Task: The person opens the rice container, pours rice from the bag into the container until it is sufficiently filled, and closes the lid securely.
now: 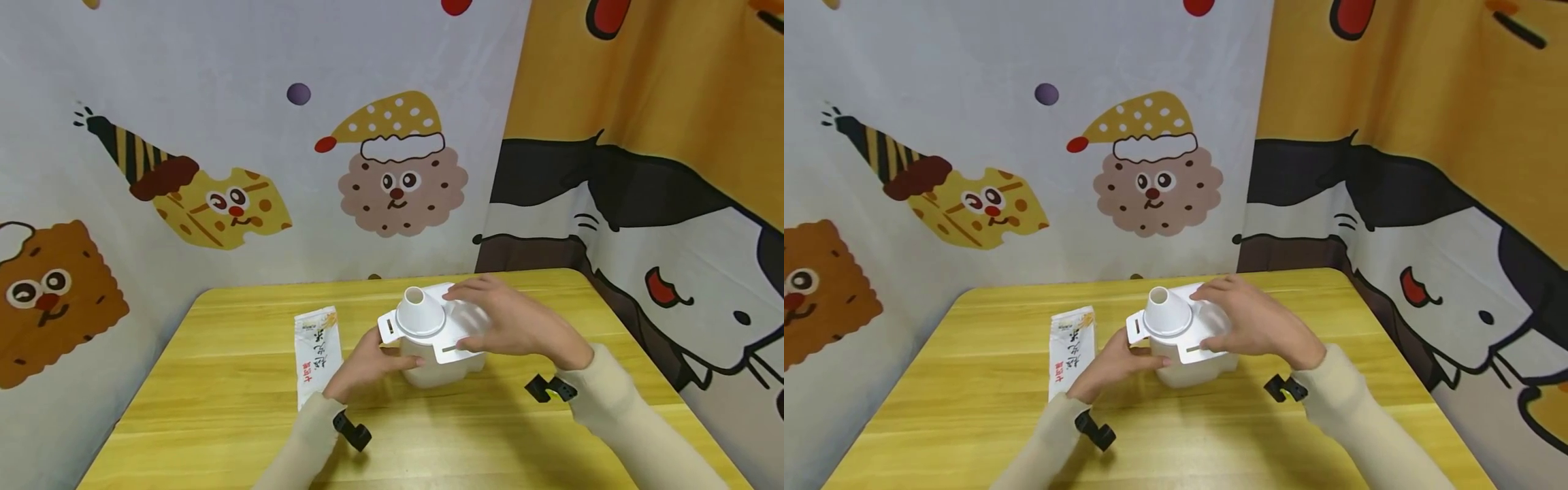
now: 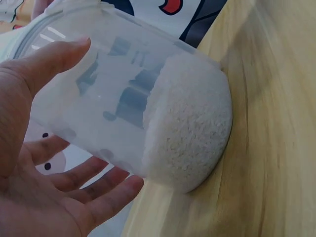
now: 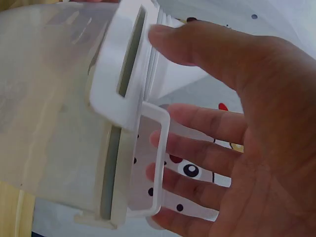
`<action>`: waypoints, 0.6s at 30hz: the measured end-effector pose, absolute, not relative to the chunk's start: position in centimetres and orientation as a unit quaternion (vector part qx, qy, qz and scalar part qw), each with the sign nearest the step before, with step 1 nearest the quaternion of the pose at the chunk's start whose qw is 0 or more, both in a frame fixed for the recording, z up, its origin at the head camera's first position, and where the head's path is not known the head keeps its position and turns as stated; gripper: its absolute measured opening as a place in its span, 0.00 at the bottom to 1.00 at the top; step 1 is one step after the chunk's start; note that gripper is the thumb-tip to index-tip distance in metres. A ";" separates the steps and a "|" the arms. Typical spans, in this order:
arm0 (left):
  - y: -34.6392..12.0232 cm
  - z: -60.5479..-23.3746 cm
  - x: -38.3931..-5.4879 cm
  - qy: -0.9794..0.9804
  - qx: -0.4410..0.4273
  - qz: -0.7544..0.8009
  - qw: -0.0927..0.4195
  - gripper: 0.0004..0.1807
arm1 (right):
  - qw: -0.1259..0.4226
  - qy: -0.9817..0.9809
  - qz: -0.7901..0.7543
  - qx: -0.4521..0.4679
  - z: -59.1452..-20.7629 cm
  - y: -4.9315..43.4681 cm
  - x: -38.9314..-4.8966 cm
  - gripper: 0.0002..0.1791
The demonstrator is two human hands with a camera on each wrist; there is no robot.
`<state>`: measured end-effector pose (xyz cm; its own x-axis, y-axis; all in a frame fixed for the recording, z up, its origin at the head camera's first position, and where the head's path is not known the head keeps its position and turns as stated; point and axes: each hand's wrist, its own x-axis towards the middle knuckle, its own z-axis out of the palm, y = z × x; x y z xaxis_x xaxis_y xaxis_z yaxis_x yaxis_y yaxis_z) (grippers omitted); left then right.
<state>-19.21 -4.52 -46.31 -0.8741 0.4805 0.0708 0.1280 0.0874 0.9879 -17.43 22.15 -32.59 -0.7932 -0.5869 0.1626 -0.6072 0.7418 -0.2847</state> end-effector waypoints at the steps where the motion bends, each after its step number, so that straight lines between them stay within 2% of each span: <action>1: -4.5 -46.4 -19.3 0.722 0.212 0.643 0.139 0.38 | 0.029 -0.933 0.161 0.320 -32.6 22.0 -17.4 0.40; 18: -4.6 -47.0 -19.8 0.723 0.220 0.639 0.143 0.38 | -0.068 -0.945 0.097 0.304 -31.7 20.7 -18.1 0.46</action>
<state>-19.78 -4.61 -46.97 -0.8625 0.5008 0.0735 0.1347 0.0872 0.9870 -18.11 20.67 -31.69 -0.8059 -0.5880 -0.0692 -0.5616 0.7963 -0.2247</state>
